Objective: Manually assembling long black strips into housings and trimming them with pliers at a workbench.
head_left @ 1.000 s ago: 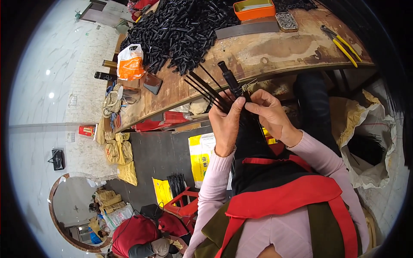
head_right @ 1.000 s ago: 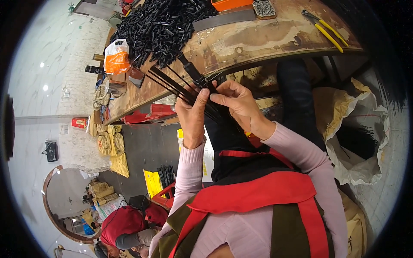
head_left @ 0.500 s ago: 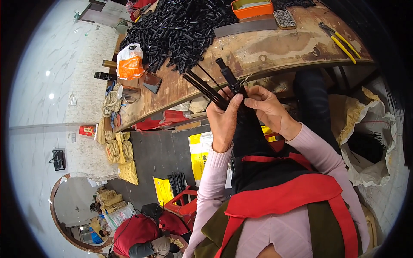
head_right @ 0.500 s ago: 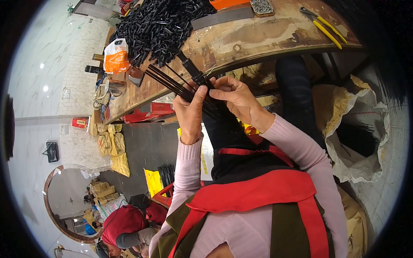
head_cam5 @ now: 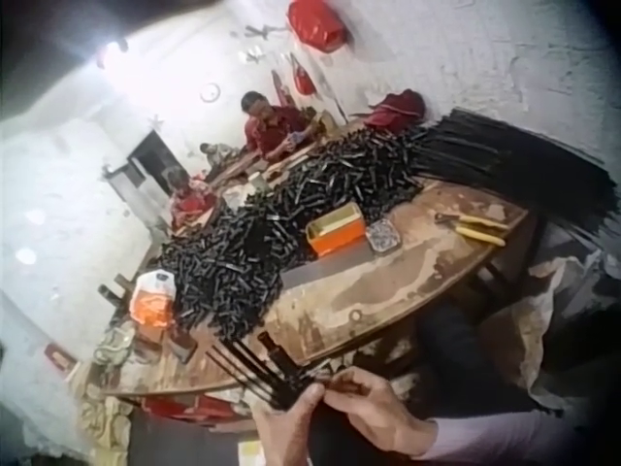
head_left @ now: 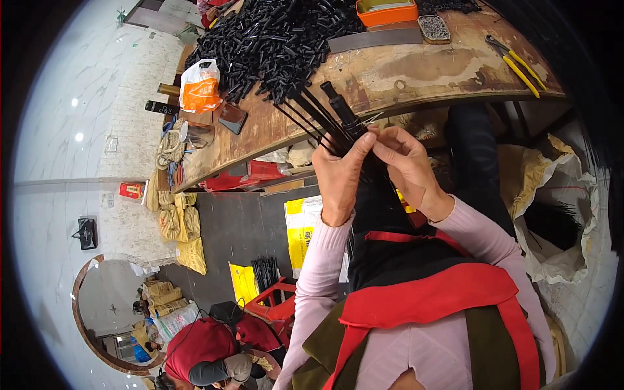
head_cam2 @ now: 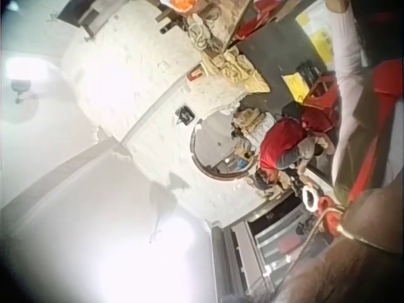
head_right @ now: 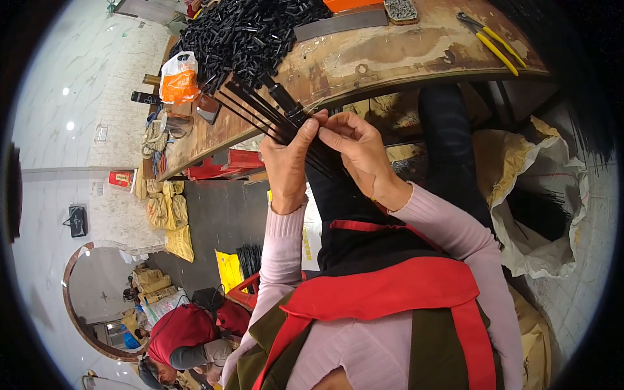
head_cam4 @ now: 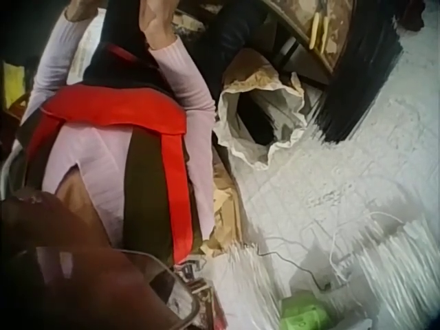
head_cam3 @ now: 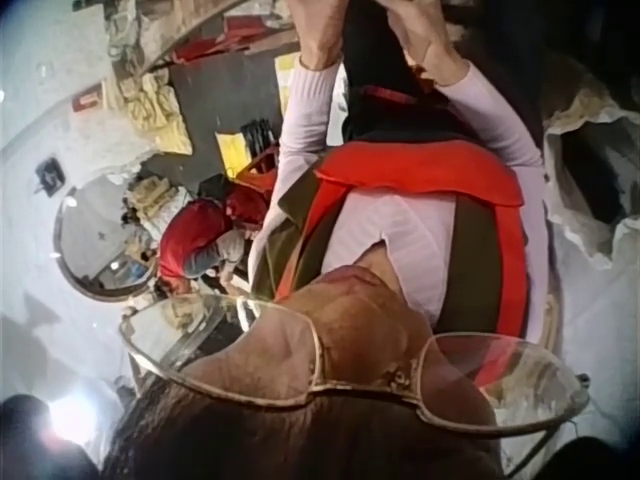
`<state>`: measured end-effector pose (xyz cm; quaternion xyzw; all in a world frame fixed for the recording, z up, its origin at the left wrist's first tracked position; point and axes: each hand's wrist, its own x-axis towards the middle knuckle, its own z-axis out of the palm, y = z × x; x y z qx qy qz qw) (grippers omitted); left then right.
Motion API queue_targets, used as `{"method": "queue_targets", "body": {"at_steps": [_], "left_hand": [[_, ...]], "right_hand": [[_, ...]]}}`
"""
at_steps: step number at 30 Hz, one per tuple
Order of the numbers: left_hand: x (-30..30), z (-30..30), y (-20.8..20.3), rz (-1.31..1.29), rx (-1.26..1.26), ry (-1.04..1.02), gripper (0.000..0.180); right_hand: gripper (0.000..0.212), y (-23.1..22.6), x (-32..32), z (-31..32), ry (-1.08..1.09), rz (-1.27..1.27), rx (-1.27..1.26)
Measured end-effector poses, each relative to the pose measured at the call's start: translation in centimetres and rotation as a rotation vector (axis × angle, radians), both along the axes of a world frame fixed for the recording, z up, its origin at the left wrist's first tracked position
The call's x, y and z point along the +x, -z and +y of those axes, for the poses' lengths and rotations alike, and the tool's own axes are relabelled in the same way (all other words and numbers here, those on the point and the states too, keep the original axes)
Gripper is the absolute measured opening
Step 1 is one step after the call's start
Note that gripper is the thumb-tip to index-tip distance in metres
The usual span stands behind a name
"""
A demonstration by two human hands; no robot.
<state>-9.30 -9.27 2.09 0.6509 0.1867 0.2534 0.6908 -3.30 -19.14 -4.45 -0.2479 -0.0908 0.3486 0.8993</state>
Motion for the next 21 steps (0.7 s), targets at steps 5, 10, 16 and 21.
{"method": "queue_targets", "body": {"at_steps": [5, 10, 16, 21], "left_hand": [[-0.6, -0.3, 0.1, 0.048, 0.005, 0.006, 0.016], [-0.7, 0.5, 0.7, 0.026, -0.016, 0.123, 0.015], [-1.2, 0.9, 0.5, 0.079, 0.161, 0.161, 0.019], [-1.3, 0.5, 0.7, 0.214, 0.445, 0.107, 0.019]], "right_hand": [[0.014, 0.4, -0.1, -0.1, -0.072, 0.094, -0.009], [0.013, 0.4, -1.6, -0.3, 0.006, 0.066, -0.076], [0.016, 1.1, -0.7, -0.4, -0.060, -0.157, -0.227], [0.031, 1.2, -0.8, -0.5, -0.214, -0.073, -0.116]]}}
